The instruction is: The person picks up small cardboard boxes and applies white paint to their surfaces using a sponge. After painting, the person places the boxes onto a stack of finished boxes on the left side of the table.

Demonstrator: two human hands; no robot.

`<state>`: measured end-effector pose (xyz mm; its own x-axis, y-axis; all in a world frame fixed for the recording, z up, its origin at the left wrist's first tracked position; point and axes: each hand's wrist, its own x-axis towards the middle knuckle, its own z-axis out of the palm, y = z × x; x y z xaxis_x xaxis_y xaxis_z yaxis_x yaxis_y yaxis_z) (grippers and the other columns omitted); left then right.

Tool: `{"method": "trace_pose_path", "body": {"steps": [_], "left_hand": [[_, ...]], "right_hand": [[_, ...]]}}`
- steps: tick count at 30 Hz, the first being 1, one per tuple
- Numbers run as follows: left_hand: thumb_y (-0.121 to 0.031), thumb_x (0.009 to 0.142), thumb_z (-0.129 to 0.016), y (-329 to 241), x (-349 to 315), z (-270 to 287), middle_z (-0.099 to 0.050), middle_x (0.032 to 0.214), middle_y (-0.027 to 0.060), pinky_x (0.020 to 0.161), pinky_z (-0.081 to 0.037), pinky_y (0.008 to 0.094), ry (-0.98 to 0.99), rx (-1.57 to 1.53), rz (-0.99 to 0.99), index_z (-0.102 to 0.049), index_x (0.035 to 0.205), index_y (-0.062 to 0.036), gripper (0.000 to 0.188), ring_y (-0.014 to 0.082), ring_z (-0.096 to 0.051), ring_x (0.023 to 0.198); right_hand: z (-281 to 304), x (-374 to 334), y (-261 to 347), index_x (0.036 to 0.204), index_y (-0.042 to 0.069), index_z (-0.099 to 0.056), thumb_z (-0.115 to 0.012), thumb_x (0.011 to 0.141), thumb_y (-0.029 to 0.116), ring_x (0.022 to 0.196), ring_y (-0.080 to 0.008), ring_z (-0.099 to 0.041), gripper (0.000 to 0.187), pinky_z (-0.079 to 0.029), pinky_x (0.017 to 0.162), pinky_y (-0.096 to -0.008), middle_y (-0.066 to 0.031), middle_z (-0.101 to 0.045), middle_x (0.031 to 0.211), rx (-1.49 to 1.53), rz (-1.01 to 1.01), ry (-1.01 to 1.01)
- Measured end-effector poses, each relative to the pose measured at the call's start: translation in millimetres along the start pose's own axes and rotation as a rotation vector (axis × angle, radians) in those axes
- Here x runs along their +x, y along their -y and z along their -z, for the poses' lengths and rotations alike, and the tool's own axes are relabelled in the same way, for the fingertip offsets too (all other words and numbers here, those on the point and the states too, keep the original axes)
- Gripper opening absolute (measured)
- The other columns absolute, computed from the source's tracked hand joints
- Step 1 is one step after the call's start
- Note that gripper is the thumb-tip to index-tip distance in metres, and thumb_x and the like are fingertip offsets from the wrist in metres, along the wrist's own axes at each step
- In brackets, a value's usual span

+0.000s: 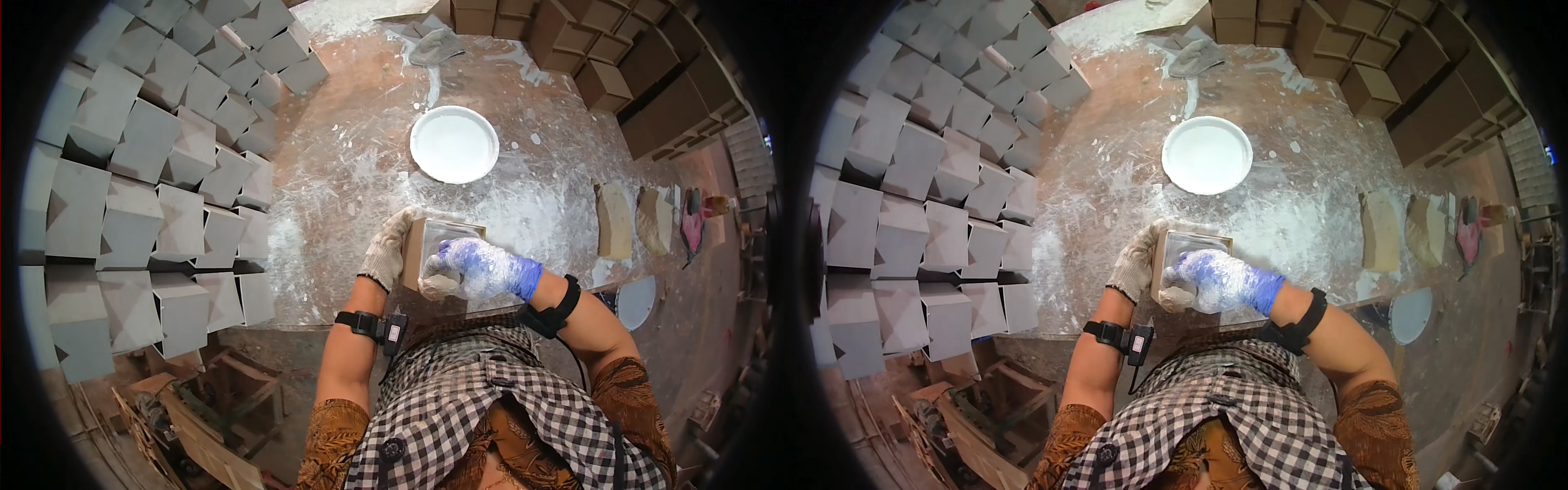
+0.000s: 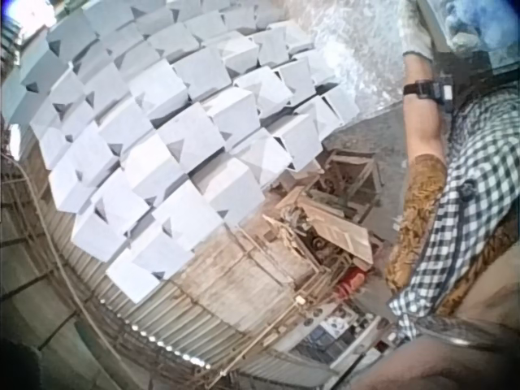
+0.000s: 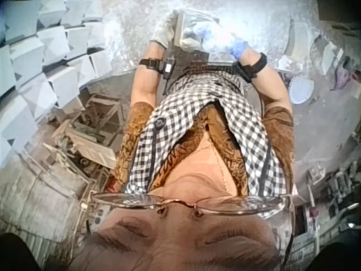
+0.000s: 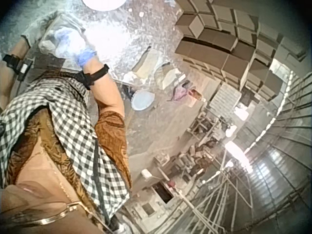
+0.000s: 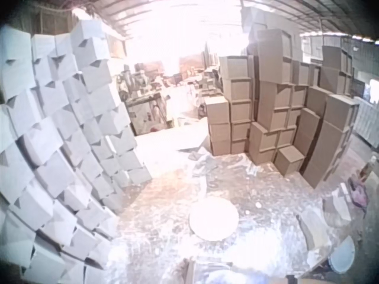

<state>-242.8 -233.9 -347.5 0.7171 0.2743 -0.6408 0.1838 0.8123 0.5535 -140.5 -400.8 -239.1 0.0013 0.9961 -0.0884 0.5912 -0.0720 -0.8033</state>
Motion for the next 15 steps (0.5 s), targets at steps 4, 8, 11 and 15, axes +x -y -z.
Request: {"method": "trace_pose_path", "body": {"steps": [4, 8, 11, 15], "left_hand": [[-0.032, 0.087, -0.067, -6, -1, -5, -0.065, 0.094, 0.0082, 0.071, -0.057, 0.0310, 0.054, 0.091, -0.033, -0.062, 0.104, -0.0045, 0.033, 0.0160, -0.063, 0.083], [-0.032, 0.089, -0.065, -10, -7, -13, -0.063, 0.103, 0.0089, 0.073, -0.056, 0.0290, 0.032, 0.179, -0.042, -0.058, 0.114, -0.0034, 0.039, 0.0148, -0.062, 0.088], [-0.031, 0.087, -0.066, -4, -20, -3, -0.060, 0.111, 0.0087, 0.075, -0.055, 0.0279, 0.157, 0.249, -0.116, -0.052, 0.120, -0.0019, 0.046, 0.0149, -0.061, 0.092], [-0.029, 0.084, -0.069, 38, -48, 36, -0.055, 0.119, 0.0080, 0.078, -0.055, 0.0274, 0.377, 0.270, -0.140, -0.048, 0.124, -0.0007, 0.052, 0.0161, -0.059, 0.100]], "right_hand": [[18, -14, -8, 0.099, 0.013, -0.066, -0.071, 0.059, 0.008, 0.084, -0.0338, -0.061, 0.041, -0.050, 0.076, -0.0422, -0.0143, -0.060, 0.088, -0.119, 0.047, 0.160], [23, -39, -19, 0.099, 0.018, -0.067, -0.067, 0.058, 0.005, 0.080, -0.0333, -0.060, 0.044, -0.050, 0.071, -0.0417, -0.0131, -0.058, 0.082, -0.288, 0.054, 0.220], [18, -51, -26, 0.102, 0.017, -0.067, -0.067, 0.057, 0.002, 0.081, -0.0332, -0.060, 0.047, -0.050, 0.072, -0.0408, -0.0135, -0.059, 0.083, -0.209, 0.057, 0.123], [12, -56, -40, 0.106, 0.015, -0.066, -0.067, 0.059, -0.002, 0.083, -0.0296, -0.062, 0.049, -0.051, 0.072, -0.0369, -0.0131, -0.061, 0.088, 0.007, 0.006, 0.013]]}}
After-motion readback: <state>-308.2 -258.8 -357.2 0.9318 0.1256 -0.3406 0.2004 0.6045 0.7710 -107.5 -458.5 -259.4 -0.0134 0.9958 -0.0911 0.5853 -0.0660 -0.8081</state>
